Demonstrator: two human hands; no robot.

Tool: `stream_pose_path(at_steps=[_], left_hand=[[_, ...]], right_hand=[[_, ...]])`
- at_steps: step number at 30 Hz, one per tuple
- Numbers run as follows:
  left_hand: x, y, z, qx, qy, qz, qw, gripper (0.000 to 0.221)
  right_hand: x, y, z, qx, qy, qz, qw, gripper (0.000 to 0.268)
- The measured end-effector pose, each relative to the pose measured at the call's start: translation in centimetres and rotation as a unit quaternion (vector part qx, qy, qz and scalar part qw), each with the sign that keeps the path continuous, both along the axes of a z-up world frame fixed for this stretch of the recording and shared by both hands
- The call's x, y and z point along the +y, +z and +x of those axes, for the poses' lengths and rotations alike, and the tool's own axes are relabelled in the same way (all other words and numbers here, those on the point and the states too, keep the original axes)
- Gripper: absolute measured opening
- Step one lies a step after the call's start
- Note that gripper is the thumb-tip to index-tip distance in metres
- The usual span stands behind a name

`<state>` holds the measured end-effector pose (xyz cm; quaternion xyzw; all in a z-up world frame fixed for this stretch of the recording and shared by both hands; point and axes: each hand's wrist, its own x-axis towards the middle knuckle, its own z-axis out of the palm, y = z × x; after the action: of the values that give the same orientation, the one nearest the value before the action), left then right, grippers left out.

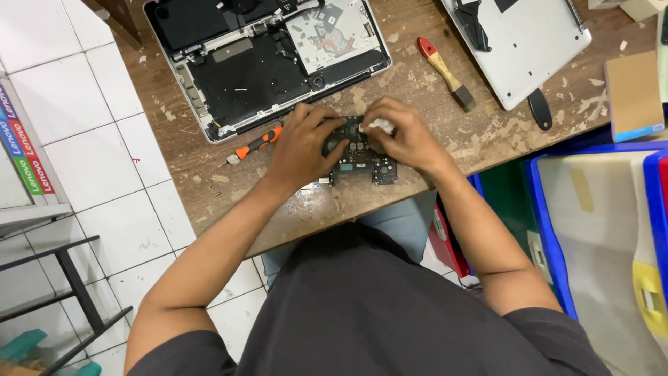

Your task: The person uses a brush to dust the inside of a disassembled laptop chassis. They then pick up the motherboard and wipe it with a white tissue, cleaning both sides of the circuit board.

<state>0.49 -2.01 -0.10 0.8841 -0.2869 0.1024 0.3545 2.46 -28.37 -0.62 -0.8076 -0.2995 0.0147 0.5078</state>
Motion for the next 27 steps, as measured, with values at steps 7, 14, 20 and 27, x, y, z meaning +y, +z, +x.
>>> stream_pose_path(at_steps=[7, 14, 20, 27], left_hand=[[-0.1, 0.6, -0.3, 0.003, 0.003, -0.003, 1.000, 0.029], [-0.2, 0.5, -0.2, -0.003, 0.003, 0.009, 1.000, 0.029], [-0.1, 0.4, -0.2, -0.004, 0.001, 0.008, 1.000, 0.030], [0.0, 1.4, -0.4, 0.024, 0.008, 0.010, 1.000, 0.053]], right_hand=[[-0.8, -1.1, -0.8, 0.091, -0.127, 0.113, 0.981, 0.011], [0.2, -0.6, -0.9, 0.044, -0.142, 0.098, 0.984, 0.014], [1.1, 0.9, -0.5, -0.054, -0.088, 0.022, 0.994, 0.016], [1.7, 3.0, 0.5, -0.098, -0.005, -0.111, 0.989, 0.018]])
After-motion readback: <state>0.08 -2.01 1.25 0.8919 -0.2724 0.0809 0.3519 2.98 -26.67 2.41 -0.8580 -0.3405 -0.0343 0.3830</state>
